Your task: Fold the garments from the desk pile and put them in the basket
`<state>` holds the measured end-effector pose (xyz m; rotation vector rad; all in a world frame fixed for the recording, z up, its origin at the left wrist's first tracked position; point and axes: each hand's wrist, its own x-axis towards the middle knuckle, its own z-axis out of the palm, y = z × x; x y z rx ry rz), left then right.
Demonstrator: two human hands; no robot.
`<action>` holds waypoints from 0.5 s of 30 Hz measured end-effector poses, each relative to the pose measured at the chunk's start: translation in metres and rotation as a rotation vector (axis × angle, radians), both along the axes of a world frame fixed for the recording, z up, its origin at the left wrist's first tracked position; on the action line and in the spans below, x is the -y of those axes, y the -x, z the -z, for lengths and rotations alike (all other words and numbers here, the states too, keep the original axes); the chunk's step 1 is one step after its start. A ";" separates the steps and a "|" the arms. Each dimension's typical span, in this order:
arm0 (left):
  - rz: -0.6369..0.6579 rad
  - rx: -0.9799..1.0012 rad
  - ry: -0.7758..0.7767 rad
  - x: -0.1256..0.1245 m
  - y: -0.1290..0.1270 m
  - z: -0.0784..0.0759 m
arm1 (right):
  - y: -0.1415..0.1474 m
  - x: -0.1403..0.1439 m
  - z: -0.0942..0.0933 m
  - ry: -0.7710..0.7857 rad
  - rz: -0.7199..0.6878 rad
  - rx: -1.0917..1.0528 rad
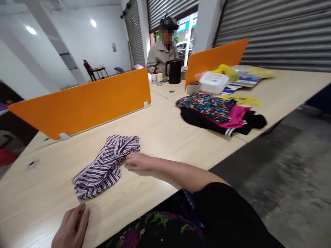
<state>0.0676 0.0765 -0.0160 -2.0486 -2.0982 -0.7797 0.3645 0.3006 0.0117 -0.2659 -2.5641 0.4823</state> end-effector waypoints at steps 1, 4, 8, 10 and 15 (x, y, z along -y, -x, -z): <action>-0.109 0.021 -0.014 0.001 -0.007 -0.006 | 0.001 0.004 0.002 -0.005 0.016 -0.029; -0.289 -0.011 -0.127 -0.006 -0.023 -0.024 | 0.000 0.011 0.004 0.010 0.108 -0.073; -0.141 -0.202 -0.162 -0.036 -0.036 -0.039 | -0.003 0.008 0.007 0.100 0.389 -0.161; -0.030 -0.259 -0.073 -0.055 -0.041 -0.040 | -0.002 0.002 0.011 0.130 0.486 -0.153; 0.014 0.026 0.087 -0.090 -0.043 -0.039 | 0.001 -0.017 0.018 0.240 0.482 -0.129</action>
